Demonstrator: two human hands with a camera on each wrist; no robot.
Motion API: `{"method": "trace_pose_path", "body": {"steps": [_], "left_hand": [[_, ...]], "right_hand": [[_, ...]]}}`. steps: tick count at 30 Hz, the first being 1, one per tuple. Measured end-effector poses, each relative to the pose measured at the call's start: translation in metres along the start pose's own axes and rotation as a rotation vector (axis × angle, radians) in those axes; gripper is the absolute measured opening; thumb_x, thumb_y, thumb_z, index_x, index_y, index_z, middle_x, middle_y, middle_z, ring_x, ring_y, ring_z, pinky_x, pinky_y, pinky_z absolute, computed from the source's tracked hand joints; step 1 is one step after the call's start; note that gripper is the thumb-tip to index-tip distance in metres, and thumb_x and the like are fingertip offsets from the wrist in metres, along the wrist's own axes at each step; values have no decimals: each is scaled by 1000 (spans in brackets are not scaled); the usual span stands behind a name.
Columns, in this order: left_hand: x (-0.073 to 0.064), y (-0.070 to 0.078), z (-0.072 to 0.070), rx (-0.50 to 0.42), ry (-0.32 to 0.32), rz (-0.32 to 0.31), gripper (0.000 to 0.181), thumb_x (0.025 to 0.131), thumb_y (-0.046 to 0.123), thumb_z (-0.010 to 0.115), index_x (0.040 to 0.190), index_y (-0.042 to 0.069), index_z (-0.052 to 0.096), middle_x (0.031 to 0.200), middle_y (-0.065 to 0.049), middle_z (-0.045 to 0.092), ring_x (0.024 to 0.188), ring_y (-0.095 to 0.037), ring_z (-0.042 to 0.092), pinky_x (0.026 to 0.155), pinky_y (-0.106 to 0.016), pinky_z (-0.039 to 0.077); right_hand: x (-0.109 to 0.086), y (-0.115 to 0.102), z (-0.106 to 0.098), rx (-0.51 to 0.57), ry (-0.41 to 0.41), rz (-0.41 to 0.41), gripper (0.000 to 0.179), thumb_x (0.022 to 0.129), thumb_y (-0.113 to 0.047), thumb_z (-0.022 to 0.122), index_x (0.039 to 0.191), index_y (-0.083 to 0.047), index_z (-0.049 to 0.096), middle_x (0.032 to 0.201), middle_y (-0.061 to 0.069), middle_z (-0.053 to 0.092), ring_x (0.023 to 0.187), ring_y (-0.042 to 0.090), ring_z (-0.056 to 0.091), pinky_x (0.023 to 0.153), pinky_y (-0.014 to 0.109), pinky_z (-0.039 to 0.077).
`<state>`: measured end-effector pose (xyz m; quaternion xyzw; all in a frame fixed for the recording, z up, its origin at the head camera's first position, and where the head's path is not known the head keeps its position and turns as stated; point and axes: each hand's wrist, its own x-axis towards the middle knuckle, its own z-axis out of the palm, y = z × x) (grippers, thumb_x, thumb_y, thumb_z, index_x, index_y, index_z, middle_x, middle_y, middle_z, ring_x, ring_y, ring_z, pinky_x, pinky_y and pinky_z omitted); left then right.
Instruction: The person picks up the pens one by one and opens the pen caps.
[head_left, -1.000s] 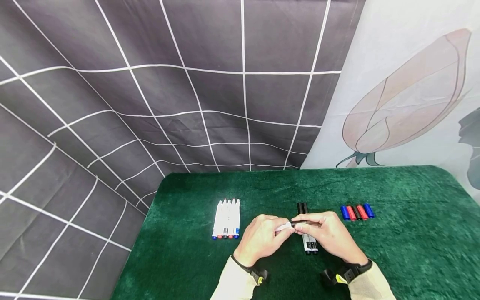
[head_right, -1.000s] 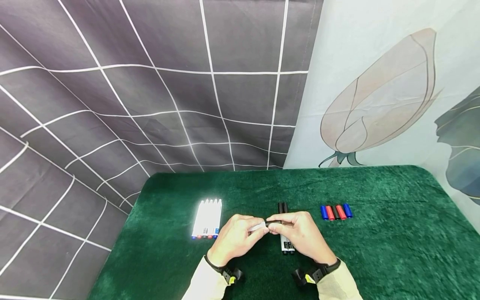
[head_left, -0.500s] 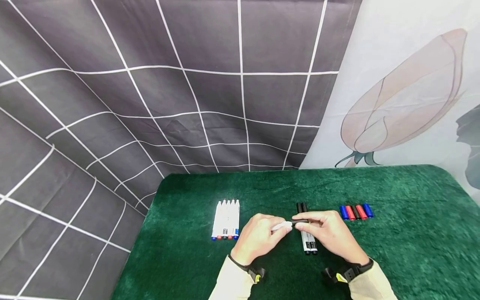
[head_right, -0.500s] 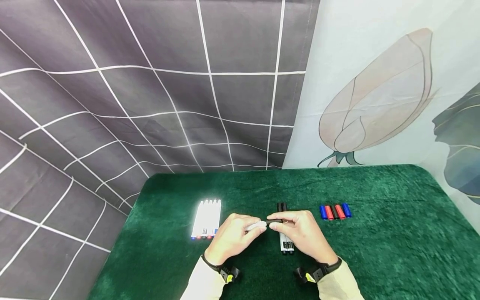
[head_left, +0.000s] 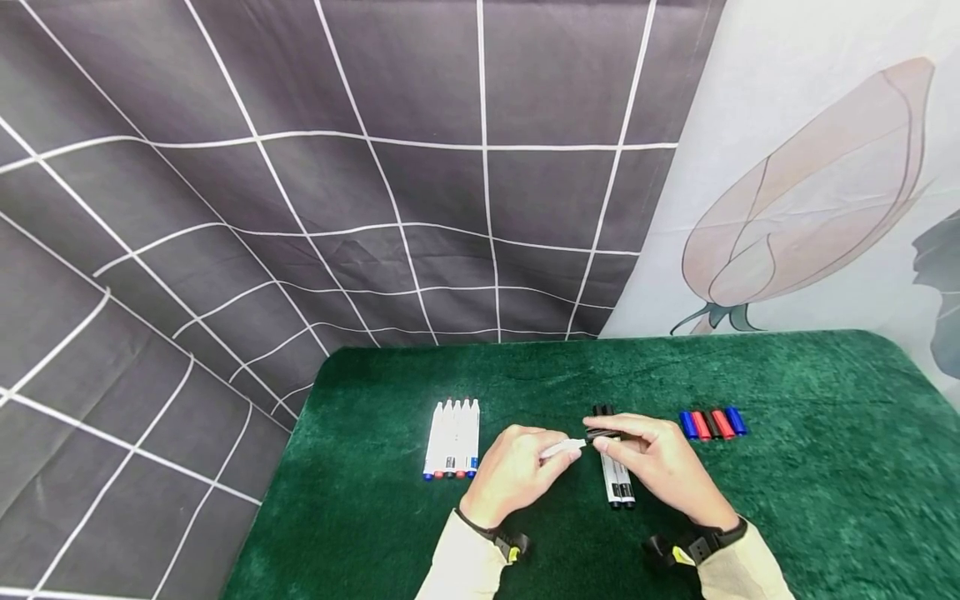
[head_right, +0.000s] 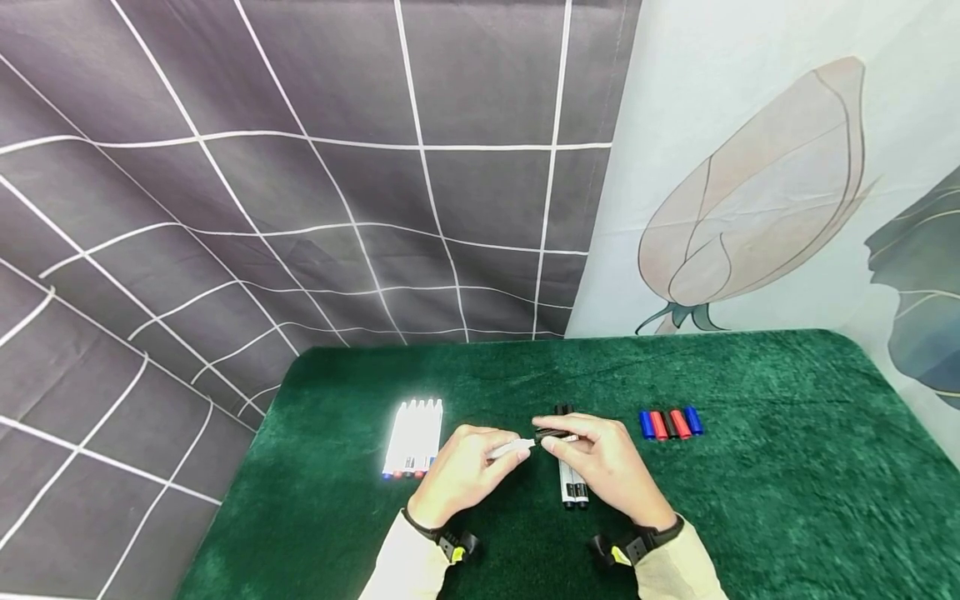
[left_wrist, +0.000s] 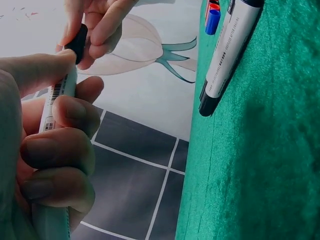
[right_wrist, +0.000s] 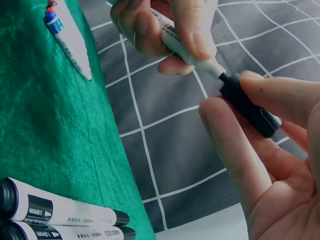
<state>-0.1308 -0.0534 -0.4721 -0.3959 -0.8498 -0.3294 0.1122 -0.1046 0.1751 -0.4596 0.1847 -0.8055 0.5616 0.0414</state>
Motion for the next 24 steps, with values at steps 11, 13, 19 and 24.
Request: {"method": "trace_pose_path", "body": {"steps": [11,13,19,24], "left_hand": [[-2,-4,-4,21,25,-48,24,101,30,61,79,22,66,72,15,57,63,5,48,59,-12,40],[-2,-5,-5,32,31,-57,23,101,30,61,80,21,68,73,15,60,65,5,51,60,-12,42],[-4,-6,-8,47,48,-97,22,101,33,61,90,20,75,83,12,70,75,1,64,68,-18,49],[-4,-7,-8,39,98,-148,22,99,34,62,97,18,77,89,10,74,81,-3,69,71,-22,53]], "right_hand": [[0,-6,-4,80,162,197,44,89,-10,77,114,-6,41,92,13,76,76,12,73,52,29,49],[1,-6,-4,50,172,201,41,88,-12,78,108,-5,43,87,10,76,73,12,72,47,28,45],[1,-3,-3,-54,186,222,33,87,-17,80,96,-8,50,81,2,76,66,11,68,42,29,30],[1,-3,-3,-95,190,226,28,87,-19,80,100,-9,57,87,3,77,71,7,70,54,25,44]]}}
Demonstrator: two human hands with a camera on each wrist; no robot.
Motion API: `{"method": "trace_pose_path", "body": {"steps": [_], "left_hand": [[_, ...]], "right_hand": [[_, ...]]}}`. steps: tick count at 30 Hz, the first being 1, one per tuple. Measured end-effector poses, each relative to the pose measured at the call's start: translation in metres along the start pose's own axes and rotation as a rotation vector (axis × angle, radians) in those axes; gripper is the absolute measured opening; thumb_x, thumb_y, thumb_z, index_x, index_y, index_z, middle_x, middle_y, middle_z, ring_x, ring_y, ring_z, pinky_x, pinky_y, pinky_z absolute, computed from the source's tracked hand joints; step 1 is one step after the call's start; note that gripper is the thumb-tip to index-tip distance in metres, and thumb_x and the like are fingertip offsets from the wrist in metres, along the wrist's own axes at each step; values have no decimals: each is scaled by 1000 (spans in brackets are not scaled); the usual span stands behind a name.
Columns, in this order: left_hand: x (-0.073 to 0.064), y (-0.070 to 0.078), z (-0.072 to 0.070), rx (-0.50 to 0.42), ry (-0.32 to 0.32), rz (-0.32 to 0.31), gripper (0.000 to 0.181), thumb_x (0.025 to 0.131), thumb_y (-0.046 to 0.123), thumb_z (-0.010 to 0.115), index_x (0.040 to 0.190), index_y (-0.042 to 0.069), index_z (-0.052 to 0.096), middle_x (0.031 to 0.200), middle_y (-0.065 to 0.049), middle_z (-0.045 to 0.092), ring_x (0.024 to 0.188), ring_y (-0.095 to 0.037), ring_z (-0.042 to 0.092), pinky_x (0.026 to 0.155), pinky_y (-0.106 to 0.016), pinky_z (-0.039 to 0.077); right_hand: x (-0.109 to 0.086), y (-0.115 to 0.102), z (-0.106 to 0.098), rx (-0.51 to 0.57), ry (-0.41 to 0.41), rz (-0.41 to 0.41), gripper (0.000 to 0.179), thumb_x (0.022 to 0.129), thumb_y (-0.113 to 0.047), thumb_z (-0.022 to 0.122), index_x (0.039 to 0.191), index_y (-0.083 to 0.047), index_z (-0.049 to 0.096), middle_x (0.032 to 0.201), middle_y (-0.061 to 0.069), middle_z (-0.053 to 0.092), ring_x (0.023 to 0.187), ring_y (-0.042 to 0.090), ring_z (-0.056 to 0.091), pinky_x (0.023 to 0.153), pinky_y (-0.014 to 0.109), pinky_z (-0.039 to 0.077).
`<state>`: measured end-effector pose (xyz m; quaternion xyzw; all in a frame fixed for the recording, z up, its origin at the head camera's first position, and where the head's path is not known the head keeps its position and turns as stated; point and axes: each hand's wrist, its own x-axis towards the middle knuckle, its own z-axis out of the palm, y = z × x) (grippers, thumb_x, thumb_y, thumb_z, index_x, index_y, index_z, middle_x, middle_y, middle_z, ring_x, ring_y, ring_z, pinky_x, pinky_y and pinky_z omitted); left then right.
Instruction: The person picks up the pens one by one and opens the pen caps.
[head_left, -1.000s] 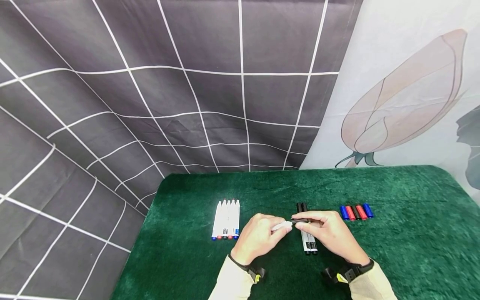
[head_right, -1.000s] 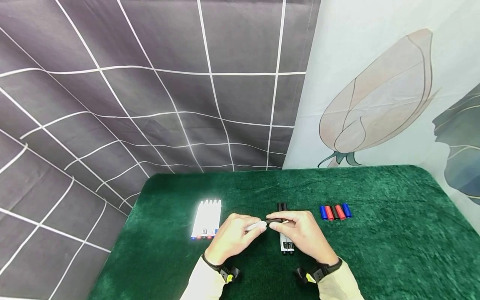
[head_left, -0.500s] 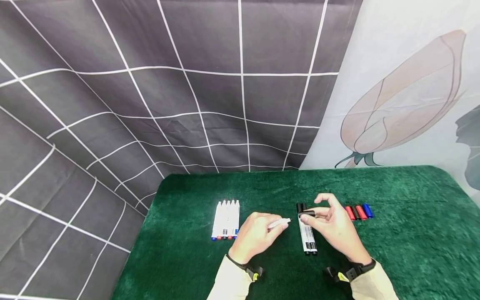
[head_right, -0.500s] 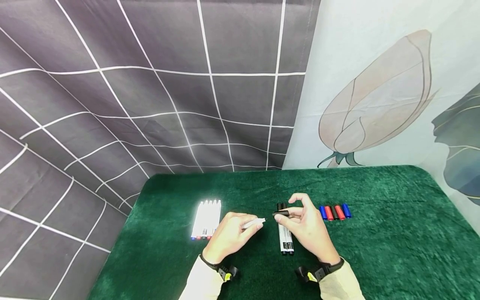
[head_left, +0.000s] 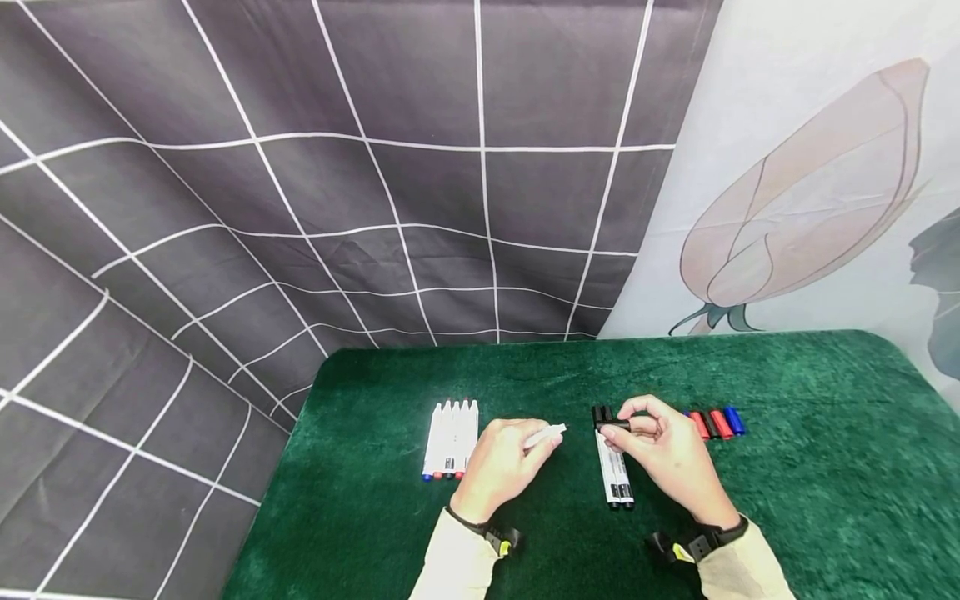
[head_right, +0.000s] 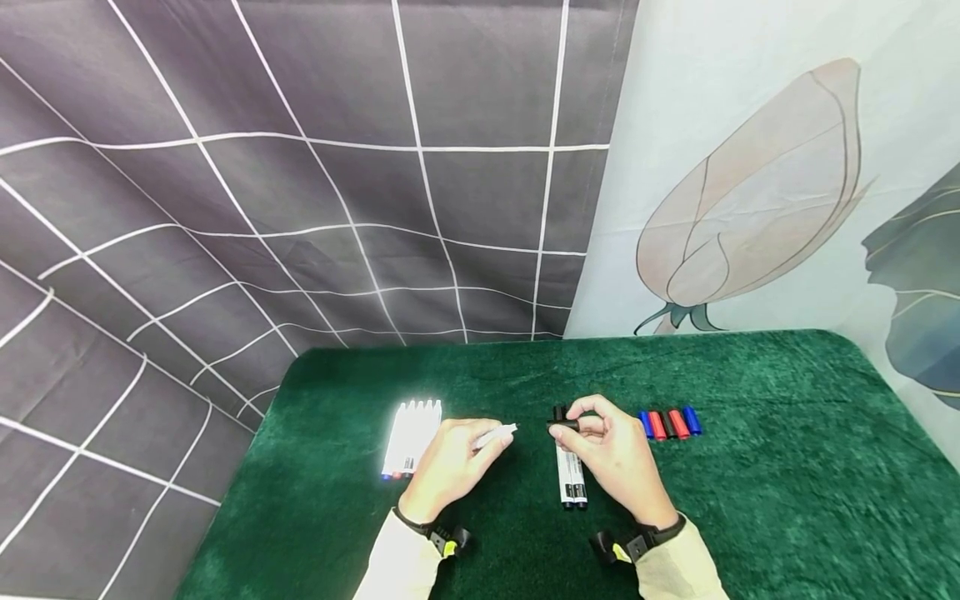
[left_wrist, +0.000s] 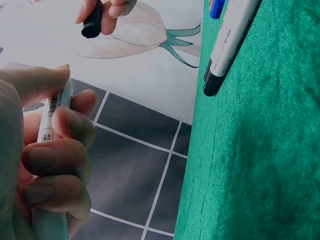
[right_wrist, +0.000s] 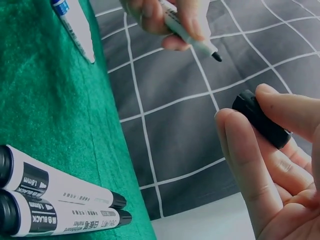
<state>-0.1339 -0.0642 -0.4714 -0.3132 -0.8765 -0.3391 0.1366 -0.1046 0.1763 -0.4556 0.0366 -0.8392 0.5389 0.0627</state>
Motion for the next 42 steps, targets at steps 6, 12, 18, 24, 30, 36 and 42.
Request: {"method": "trace_pose_path", "body": {"steps": [6,12,18,24,30,36,42], "left_hand": [[0,-3,1,3,62,-28,27,100,34,61,101,13,77,95,4,75,85,-7,71,77,-25,55],[0,-4,-2,-9,94,-43,22,100,31,62,99,14,76,90,6,74,76,-5,66,71,-24,54],[0,-3,-4,-12,102,-67,19,99,29,64,97,14,76,86,7,73,73,-5,63,68,-25,53],[0,-5,-4,-12,112,-71,18,99,28,64,95,15,76,80,8,69,68,-4,57,64,-23,50],[-1,-7,-4,-8,134,-70,18,99,29,64,96,15,75,78,8,67,67,-4,56,63,-21,49],[-1,-10,-5,29,170,-75,19,99,29,64,97,13,75,83,5,71,71,-7,62,66,-26,51],[-1,-11,-7,49,194,-87,18,97,26,65,101,12,75,89,1,73,76,-11,66,69,-31,53]], "right_hand": [[-1,-2,1,-20,-13,-25,32,87,-19,80,99,-6,53,80,1,76,69,5,70,53,26,41],[0,1,1,-95,52,-87,24,83,-17,83,94,-12,63,86,0,77,68,1,63,55,22,42],[2,3,0,-7,78,-101,17,85,-16,81,98,-12,72,103,3,77,86,3,71,69,17,53],[3,3,-3,187,63,-113,21,91,-8,73,112,-5,72,114,10,73,99,5,70,80,18,53],[5,6,0,277,54,-212,29,97,9,57,123,6,44,110,4,71,99,7,68,85,17,51],[5,7,1,335,27,-233,22,97,15,49,118,13,46,109,3,67,95,12,71,79,26,56],[5,8,-1,374,53,-189,30,92,18,54,117,9,41,105,2,71,83,11,70,69,27,57]]}}
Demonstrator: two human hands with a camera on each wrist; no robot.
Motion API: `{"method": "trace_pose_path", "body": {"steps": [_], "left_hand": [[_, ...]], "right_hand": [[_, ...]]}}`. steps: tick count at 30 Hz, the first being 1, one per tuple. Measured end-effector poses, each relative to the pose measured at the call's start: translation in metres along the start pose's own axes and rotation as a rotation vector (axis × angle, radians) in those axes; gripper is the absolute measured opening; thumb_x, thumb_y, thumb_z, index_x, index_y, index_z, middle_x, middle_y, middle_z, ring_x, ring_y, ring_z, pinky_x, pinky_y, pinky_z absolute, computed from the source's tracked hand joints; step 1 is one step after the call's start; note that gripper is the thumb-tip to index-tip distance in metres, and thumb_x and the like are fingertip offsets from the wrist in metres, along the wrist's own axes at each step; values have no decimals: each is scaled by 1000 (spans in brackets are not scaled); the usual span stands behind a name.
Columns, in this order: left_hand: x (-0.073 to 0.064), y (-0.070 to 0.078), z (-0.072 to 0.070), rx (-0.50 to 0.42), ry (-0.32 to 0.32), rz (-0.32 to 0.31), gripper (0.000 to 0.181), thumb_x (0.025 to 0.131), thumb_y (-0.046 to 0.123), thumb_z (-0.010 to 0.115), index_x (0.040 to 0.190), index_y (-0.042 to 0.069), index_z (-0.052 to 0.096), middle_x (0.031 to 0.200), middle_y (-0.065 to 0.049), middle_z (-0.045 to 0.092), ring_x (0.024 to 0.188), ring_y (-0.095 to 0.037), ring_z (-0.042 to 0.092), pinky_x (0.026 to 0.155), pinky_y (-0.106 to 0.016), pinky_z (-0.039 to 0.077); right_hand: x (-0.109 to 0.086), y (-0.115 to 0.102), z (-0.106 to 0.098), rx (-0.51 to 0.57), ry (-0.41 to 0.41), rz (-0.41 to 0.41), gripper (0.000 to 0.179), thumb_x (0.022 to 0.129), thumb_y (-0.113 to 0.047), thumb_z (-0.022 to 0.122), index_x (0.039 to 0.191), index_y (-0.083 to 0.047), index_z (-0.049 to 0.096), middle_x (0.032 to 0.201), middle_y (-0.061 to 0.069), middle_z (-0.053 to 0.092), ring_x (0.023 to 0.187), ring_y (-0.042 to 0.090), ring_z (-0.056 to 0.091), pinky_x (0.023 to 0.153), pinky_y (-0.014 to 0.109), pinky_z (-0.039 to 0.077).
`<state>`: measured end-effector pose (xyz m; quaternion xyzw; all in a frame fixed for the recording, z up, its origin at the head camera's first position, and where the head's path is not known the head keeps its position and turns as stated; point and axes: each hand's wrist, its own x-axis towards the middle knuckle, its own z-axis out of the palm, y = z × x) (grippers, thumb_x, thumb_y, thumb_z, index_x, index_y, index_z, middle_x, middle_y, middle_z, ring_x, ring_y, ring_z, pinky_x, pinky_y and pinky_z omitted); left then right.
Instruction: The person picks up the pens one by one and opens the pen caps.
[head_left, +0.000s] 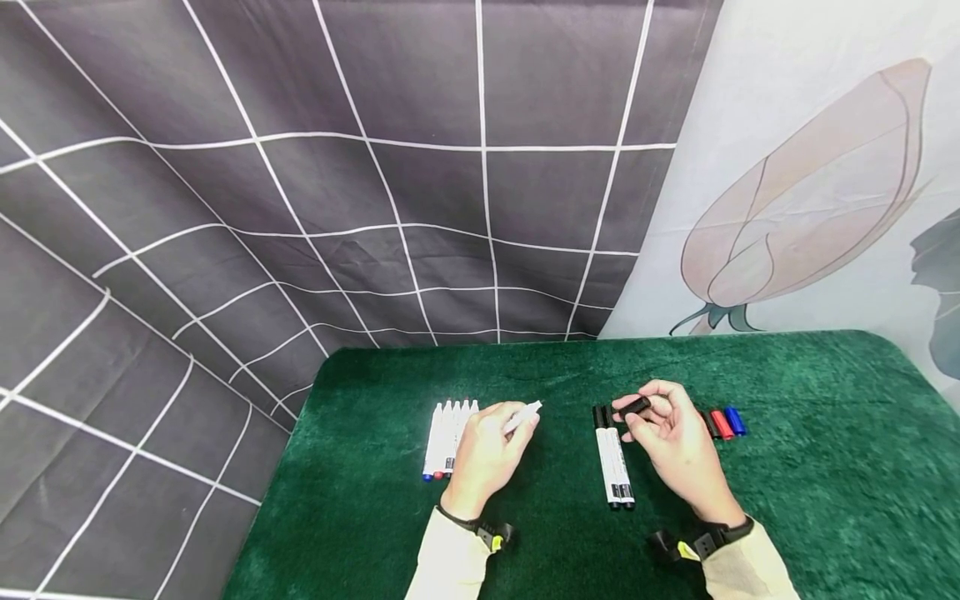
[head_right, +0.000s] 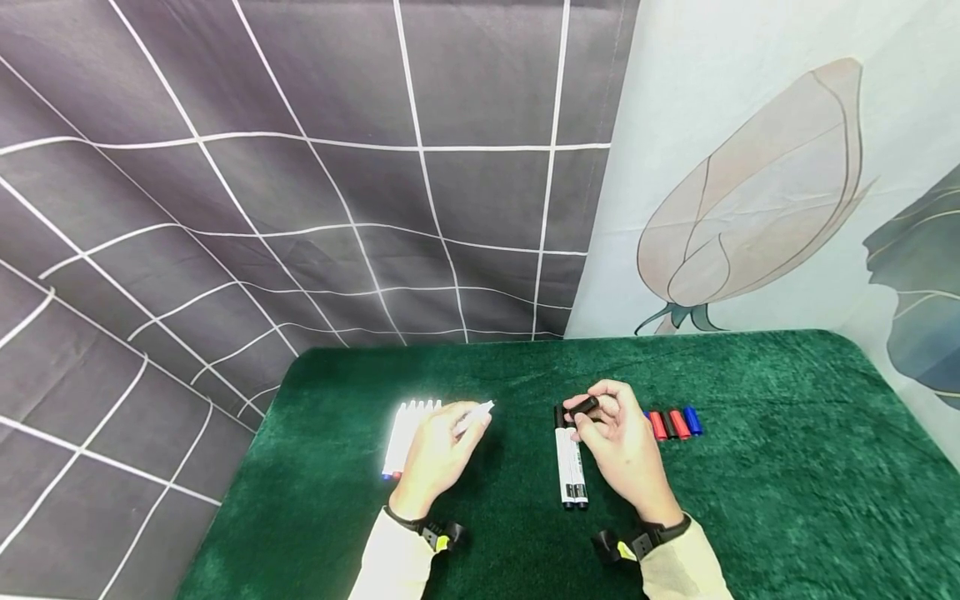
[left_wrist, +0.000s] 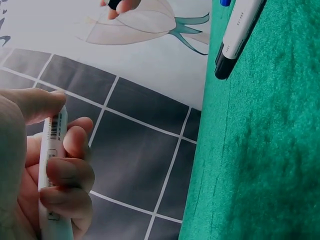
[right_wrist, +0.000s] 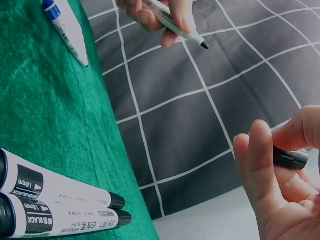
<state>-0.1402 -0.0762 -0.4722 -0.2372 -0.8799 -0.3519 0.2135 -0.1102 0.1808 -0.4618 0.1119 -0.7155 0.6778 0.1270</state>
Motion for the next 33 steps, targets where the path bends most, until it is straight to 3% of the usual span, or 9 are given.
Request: {"method": "trace_pose_path", "body": {"steps": [5,11,16,23,29,33], "left_hand": [[1,-3,-4,11,38,-45,23,91,12,64,111,12,74,88,2,67,73,-13,59,65,-30,48],[3,-8,-11,33,99,-95,42,81,1,61,120,12,72,102,-2,69,85,-19,63,75,-39,49],[3,-13,-16,42,143,-96,46,79,-1,64,122,11,72,107,-7,65,86,-23,64,73,-41,50],[4,-19,-22,58,202,-88,48,77,-2,70,123,8,71,105,-10,65,85,-25,65,73,-41,53],[2,-25,-27,16,254,-230,38,76,-3,75,113,5,73,102,-7,69,83,-22,69,74,-41,55],[1,-29,-31,42,278,-314,30,79,2,77,109,5,73,100,-7,70,84,-23,71,74,-42,55]], "right_hand": [[1,-1,-4,-81,45,58,25,95,8,61,114,5,45,107,-4,74,84,7,72,71,23,55],[3,-3,-16,-302,120,159,23,94,-5,67,113,3,56,111,14,73,91,2,70,77,13,51],[3,-1,-27,-443,150,238,25,95,-13,67,115,0,62,113,20,71,88,-9,64,75,7,47],[3,3,-40,-518,207,257,32,95,-15,68,123,0,68,109,21,72,82,-18,57,69,7,46],[5,3,-53,-567,255,320,37,96,-27,69,124,-2,69,105,16,74,75,-17,58,62,12,46],[4,4,-61,-609,291,378,39,94,-32,71,120,-4,70,101,12,76,71,-19,54,64,16,44]]}}
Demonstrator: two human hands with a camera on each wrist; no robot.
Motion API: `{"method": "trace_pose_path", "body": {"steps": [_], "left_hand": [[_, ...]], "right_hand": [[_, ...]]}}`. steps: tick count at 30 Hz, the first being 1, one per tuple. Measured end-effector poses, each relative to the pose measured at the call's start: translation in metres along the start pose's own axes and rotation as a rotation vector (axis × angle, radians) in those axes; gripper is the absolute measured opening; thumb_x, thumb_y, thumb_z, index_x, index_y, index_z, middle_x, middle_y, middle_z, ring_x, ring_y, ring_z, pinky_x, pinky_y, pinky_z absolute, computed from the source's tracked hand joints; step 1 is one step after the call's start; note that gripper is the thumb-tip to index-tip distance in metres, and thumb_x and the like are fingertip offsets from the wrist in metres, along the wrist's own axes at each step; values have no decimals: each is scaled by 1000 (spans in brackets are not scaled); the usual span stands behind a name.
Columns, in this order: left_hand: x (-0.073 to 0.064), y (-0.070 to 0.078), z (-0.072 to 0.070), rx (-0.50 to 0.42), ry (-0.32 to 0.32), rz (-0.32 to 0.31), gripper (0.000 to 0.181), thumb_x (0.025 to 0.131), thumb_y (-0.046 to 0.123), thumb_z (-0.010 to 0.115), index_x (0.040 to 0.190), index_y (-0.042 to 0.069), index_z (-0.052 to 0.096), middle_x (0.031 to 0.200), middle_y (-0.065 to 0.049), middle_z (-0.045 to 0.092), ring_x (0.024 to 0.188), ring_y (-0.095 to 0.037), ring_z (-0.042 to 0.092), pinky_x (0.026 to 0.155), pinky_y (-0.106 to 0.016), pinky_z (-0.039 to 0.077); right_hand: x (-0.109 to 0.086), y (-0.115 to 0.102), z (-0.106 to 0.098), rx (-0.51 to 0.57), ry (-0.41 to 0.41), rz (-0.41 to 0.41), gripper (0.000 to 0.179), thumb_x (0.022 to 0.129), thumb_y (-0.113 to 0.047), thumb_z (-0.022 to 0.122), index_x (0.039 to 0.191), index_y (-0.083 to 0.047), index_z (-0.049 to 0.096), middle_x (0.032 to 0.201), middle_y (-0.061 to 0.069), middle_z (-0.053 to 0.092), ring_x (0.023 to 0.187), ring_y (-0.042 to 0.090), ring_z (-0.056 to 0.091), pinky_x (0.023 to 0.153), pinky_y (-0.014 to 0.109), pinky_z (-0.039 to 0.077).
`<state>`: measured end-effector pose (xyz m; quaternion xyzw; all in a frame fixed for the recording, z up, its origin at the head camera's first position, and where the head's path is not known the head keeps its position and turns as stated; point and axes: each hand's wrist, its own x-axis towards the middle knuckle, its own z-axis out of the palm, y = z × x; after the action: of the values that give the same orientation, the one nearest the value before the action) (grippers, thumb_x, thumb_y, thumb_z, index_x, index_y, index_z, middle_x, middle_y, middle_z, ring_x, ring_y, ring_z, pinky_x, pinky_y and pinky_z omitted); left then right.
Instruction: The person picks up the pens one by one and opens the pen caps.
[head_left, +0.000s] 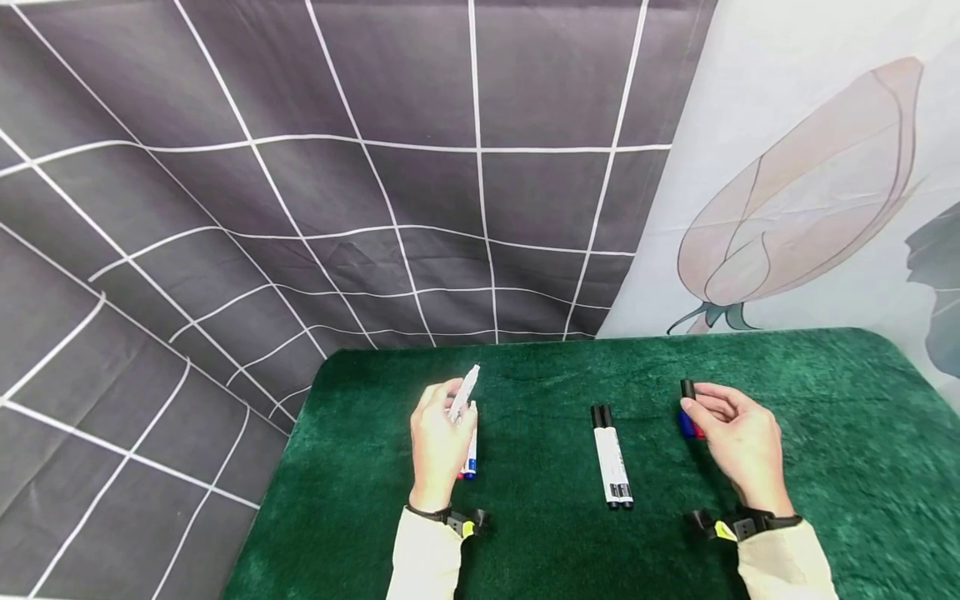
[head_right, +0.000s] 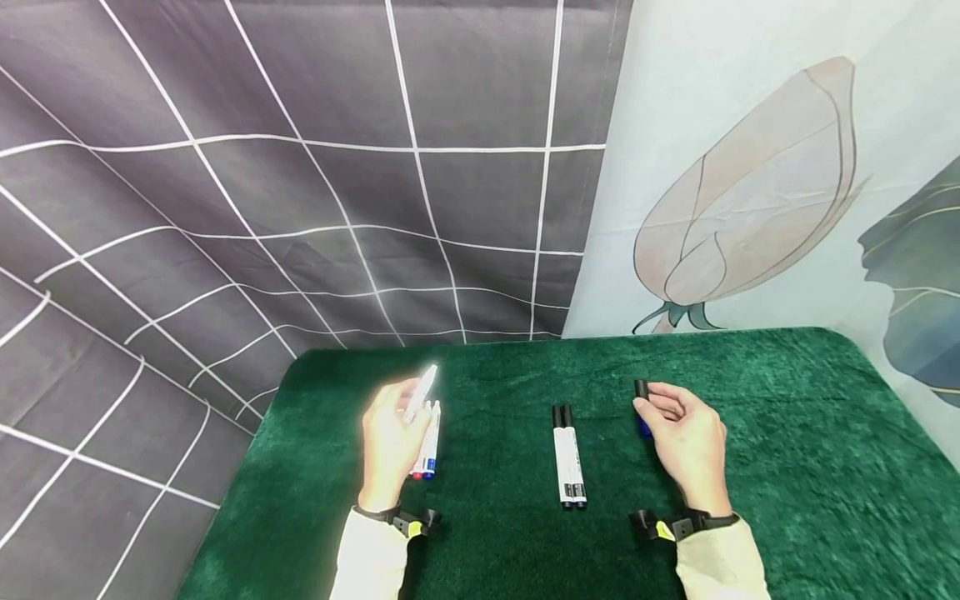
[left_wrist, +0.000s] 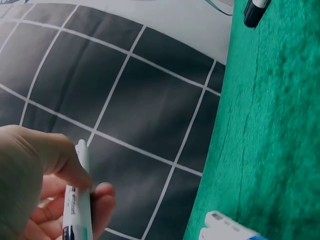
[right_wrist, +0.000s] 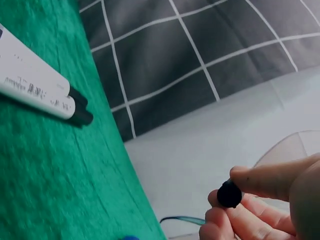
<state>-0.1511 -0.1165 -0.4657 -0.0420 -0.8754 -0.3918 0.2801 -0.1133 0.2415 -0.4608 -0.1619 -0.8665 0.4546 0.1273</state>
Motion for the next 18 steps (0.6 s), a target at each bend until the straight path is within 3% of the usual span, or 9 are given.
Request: {"method": "trace_pose_path", "body": {"steps": [7,9,12,14,16,18], "left_hand": [[2,-8,-7,56,41,-135,25,78,2,77,103,3,75,97,-11,72,85,-27,71,77,-45,53],[2,-10,-8,73,46,-161,25,77,2,77,102,3,75,96,-12,72,84,-27,71,77,-45,53],[3,-12,-10,94,38,-198,24,78,4,78,102,3,76,95,-11,73,83,-27,71,77,-46,52],[3,-13,-10,108,32,-211,23,79,6,78,102,3,76,94,-11,73,83,-27,71,77,-46,52],[2,-16,-11,125,27,-219,21,81,7,78,102,3,76,94,-11,73,82,-27,71,76,-46,52],[2,-20,-12,141,28,-220,20,81,7,78,101,3,77,93,-12,74,81,-28,70,74,-46,52]], "right_hand": [[4,9,-5,-103,58,33,35,94,-32,71,115,-4,73,104,16,75,71,-23,42,73,28,37],[6,12,-7,-128,74,39,35,94,-32,70,115,-4,73,104,17,74,74,-16,49,74,32,36],[8,17,-10,-151,79,55,35,95,-30,68,117,-2,72,105,19,74,85,11,63,81,40,36],[10,20,-14,-165,81,66,36,96,-29,67,119,-1,71,106,20,73,98,30,64,88,47,35],[12,24,-17,-175,85,80,37,97,-28,65,120,0,69,107,22,72,107,40,60,94,54,32],[14,27,-20,-188,89,100,38,97,-28,64,122,1,69,108,23,72,110,41,58,98,56,30]]}}
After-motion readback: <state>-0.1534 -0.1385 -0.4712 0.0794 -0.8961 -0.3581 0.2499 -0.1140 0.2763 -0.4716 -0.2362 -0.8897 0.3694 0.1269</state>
